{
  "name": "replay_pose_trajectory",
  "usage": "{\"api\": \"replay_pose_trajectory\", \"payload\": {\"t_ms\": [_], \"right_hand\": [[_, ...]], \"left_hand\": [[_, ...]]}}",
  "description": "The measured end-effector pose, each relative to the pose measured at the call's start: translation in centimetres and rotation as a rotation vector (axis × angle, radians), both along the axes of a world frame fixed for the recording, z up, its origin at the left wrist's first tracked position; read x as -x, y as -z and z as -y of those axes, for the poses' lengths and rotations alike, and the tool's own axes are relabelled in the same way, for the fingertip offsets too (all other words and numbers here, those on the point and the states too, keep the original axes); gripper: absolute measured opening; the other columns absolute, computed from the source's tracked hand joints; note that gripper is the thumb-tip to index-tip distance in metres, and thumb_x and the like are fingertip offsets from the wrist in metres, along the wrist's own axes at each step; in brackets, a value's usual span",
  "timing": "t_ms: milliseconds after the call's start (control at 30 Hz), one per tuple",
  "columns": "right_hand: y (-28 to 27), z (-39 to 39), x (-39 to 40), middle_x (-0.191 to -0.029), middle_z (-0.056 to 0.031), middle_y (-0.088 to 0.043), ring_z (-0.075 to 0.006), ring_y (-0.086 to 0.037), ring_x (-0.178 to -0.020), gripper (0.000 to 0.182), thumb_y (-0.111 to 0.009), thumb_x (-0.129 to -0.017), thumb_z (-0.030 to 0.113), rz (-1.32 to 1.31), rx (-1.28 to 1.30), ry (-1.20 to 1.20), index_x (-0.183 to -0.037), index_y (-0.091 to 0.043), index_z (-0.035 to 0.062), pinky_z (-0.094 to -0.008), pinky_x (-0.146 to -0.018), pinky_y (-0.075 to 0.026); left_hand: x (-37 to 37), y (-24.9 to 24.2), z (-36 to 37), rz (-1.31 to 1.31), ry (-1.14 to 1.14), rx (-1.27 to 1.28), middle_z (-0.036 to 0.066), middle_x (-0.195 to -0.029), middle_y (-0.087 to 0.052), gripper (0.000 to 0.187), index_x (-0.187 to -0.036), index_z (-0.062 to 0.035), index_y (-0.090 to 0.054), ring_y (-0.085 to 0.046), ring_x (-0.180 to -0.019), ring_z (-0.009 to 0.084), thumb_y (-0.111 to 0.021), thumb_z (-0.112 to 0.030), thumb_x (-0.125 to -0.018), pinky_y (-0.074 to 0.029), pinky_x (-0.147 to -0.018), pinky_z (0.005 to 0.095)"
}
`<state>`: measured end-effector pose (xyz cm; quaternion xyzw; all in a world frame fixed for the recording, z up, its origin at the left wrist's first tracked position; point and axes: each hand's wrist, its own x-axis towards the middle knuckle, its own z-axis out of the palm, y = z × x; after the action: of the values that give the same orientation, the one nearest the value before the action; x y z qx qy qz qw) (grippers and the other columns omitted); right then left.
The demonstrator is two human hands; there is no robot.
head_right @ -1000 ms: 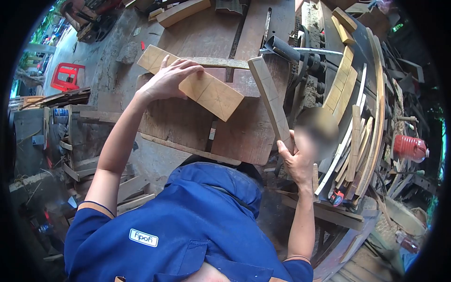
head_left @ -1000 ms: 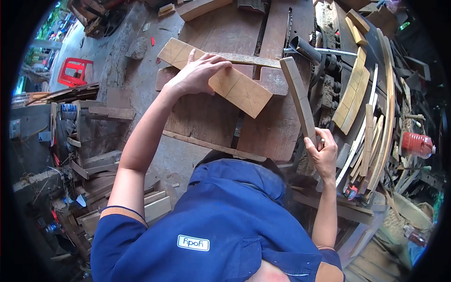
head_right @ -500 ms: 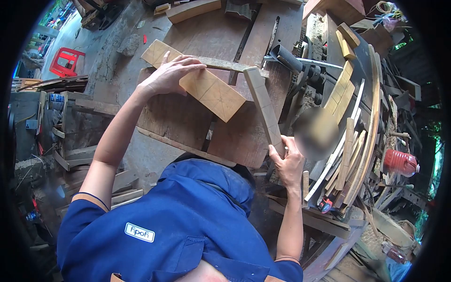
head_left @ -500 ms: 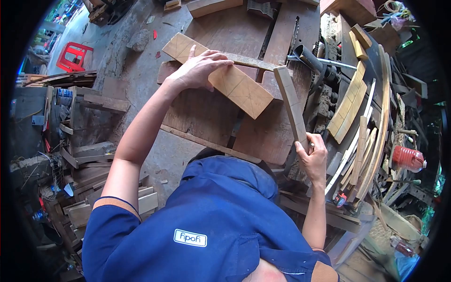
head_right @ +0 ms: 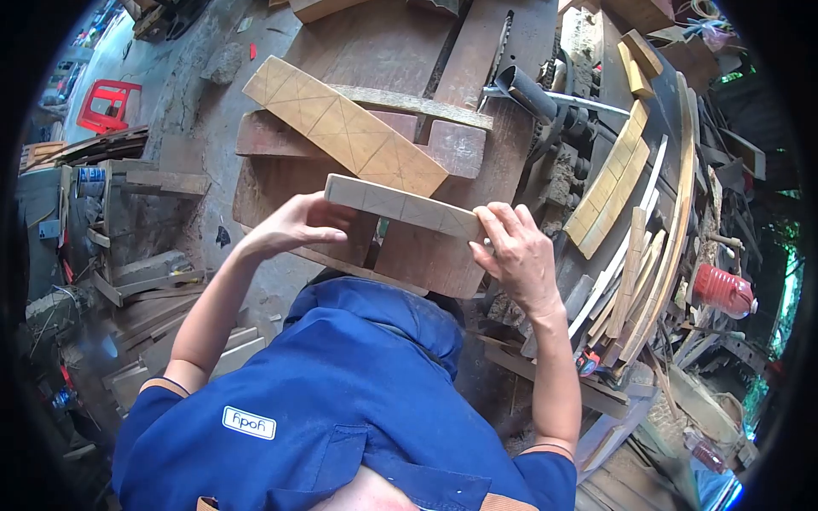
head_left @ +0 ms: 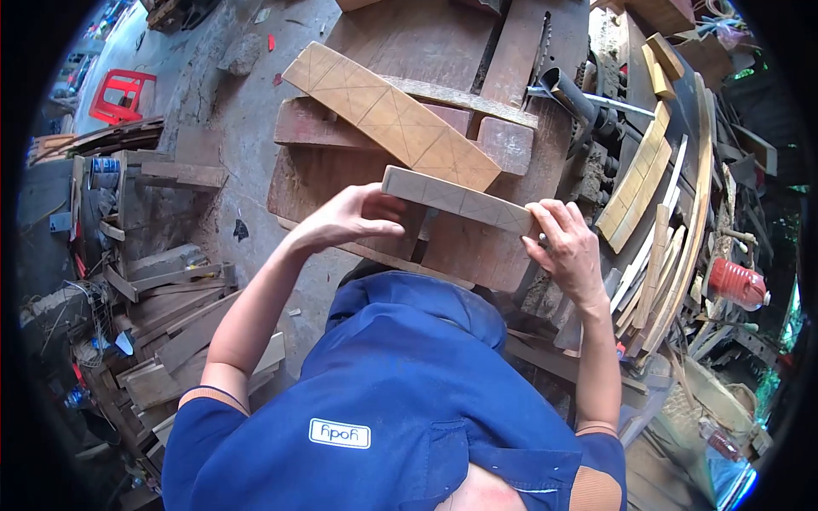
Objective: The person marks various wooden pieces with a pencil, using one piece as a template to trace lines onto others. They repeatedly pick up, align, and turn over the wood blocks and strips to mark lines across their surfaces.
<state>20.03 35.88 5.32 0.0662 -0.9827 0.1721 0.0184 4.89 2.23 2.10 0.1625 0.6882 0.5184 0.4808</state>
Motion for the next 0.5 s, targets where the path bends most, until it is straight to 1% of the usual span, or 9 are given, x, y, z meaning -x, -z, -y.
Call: {"api": "replay_pose_trajectory", "payload": {"t_ms": [67,100,133,200,233,367,500], "right_hand": [[-0.2,-0.6,1.5,-0.116,-0.0058,-0.061,-0.0253,-0.061,-0.101,0.048,-0.08,-0.078,0.019,0.007,-0.074,-0.083,-0.122,-0.062,0.0076,-0.0366,-0.083,-0.058],[-0.3,-1.0,2.1,-0.116,-0.0056,-0.06,-0.0245,-0.061,-0.103,0.048,-0.08,-0.079,0.019,0.016,-0.099,-0.109,-0.122,-0.062,0.0079,-0.036,-0.083,-0.059],[-0.4,-1.3,2.8,-0.116,-0.0056,-0.06,-0.0239,-0.061,-0.103,0.047,-0.08,-0.079,0.019,0.03,-0.112,-0.119,-0.122,-0.062,0.0081,-0.0357,-0.084,-0.059],[-0.6,-2.1,3.9,-0.116,-0.0051,-0.06,-0.0233,-0.061,-0.104,0.047,-0.08,-0.079,0.019,0.046,-0.13,-0.154,-0.122,-0.062,0.0086,-0.0352,-0.084,-0.059],[-0.9,-2.4,4.4,-0.116,-0.0045,-0.06,-0.0231,-0.06,-0.103,0.049,-0.08,-0.078,0.017,0.048,-0.138,-0.168,-0.123,-0.062,0.0093,-0.0348,-0.084,-0.059],[-1.4,-3.3,6.1,-0.117,-0.004,-0.06,-0.0233,-0.059,-0.1,0.051,-0.081,-0.078,0.015,0.089,-0.134,-0.229,-0.125,-0.061,0.0102,-0.0346,-0.083,-0.058],[-1.4,-3.7,7.5,-0.119,-0.0038,-0.06,-0.0239,-0.058,-0.102,0.052,-0.08,-0.078,0.014,0.147,-0.124,-0.254,-0.125,-0.061,0.0103,-0.0357,-0.083,-0.058]], "left_hand": [[-0.8,0.8,-1.0,0.174,-0.097,-0.079,0.015,-0.129,-0.067,0.062,-0.137,0.0032,-0.057,-0.064,-0.117,0.0192,-0.08,-0.031,-0.091,-0.049,-0.105,0.0359],[-1.3,0.7,-1.6,0.251,-0.212,-0.141,0.016,-0.131,-0.065,0.06,-0.137,0.0067,-0.055,-0.065,-0.119,0.0216,-0.076,-0.03,-0.094,-0.05,-0.106,0.0361],[-1.5,0.9,-2.1,0.259,-0.222,-0.138,0.016,-0.131,-0.065,0.06,-0.137,0.0067,-0.055,-0.065,-0.119,0.0216,-0.076,-0.03,-0.094,-0.05,-0.106,0.0361],[-1.7,1.4,-2.9,0.508,-0.477,-0.223,0.019,-0.13,-0.064,0.059,-0.137,0.0084,-0.053,-0.065,-0.12,0.0235,-0.073,-0.03,-0.097,-0.052,-0.107,0.0359],[-1.8,1.4,-3.3,0.533,-0.526,-0.225,0.02,-0.127,-0.065,0.057,-0.135,0.0094,-0.054,-0.065,-0.119,0.024,-0.072,-0.031,-0.098,-0.052,-0.108,0.0359],[-1.9,1.8,-3.6,0.569,-0.557,-0.239,0.019,-0.127,-0.065,0.055,-0.134,0.0092,-0.055,-0.066,-0.117,0.024,-0.072,-0.029,-0.098,-0.052,-0.108,0.037],[-2.0,1.6,-3.9,0.59,-0.609,-0.21,0.018,-0.122,-0.068,0.051,-0.129,0.0097,-0.059,-0.069,-0.113,0.0232,-0.073,-0.028,-0.097,-0.055,-0.105,0.0363]]}}
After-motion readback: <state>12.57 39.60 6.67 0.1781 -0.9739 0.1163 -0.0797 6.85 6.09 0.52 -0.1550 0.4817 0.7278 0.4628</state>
